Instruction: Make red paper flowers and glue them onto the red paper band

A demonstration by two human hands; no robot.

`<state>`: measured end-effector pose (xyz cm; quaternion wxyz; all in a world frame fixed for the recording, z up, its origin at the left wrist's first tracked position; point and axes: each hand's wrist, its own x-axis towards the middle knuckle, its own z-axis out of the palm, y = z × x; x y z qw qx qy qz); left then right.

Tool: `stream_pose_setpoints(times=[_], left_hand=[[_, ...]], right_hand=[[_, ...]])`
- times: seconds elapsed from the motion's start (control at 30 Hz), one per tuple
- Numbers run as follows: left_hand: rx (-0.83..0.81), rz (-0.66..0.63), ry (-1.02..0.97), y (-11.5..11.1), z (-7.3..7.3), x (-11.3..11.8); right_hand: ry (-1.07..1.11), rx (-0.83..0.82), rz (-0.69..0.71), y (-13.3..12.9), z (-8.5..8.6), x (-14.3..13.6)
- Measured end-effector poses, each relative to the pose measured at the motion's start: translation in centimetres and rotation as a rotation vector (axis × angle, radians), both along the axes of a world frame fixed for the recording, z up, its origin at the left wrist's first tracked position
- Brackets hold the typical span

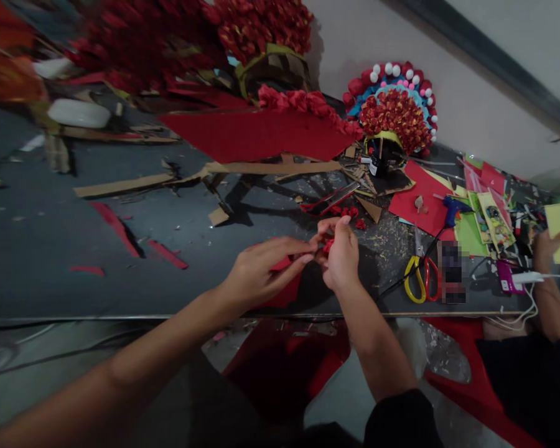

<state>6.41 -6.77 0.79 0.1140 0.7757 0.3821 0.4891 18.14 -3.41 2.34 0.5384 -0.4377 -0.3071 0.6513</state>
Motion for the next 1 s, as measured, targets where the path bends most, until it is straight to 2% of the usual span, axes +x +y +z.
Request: stream_pose_setpoints(times=[0.13, 0.3, 0.37, 0.6, 0.87, 1.0], left_hand=[[0.077, -0.001, 0.060, 0.0, 0.2, 0.0], [0.135, 0.007, 0.113, 0.1, 0.3, 0.1], [0.132, 0.011, 0.113, 0.1, 0.4, 0.1], [0.149, 0.005, 0.105, -0.1, -0.2, 0.2], [-0.102, 0.056, 0.165, 0.3, -1.2, -0.5], [-0.125, 0.103, 0.146, 0.5, -1.7, -0.5]], right_hand=[[0.125, -0.024, 0.045, 0.4, -0.4, 0.4], [0.191, -0.122, -0.123, 0.4, 0.0, 0.5], [0.216, -0.145, -0.148, 0.0, 0.3, 0.1], [0.130, -0.114, -0.127, -0.7, 0.4, -1.0], [0.078, -0.042, -0.070, -0.1, -0.9, -0.4], [0.053, 0.047, -0.068, -0.6, -1.2, -0.6]])
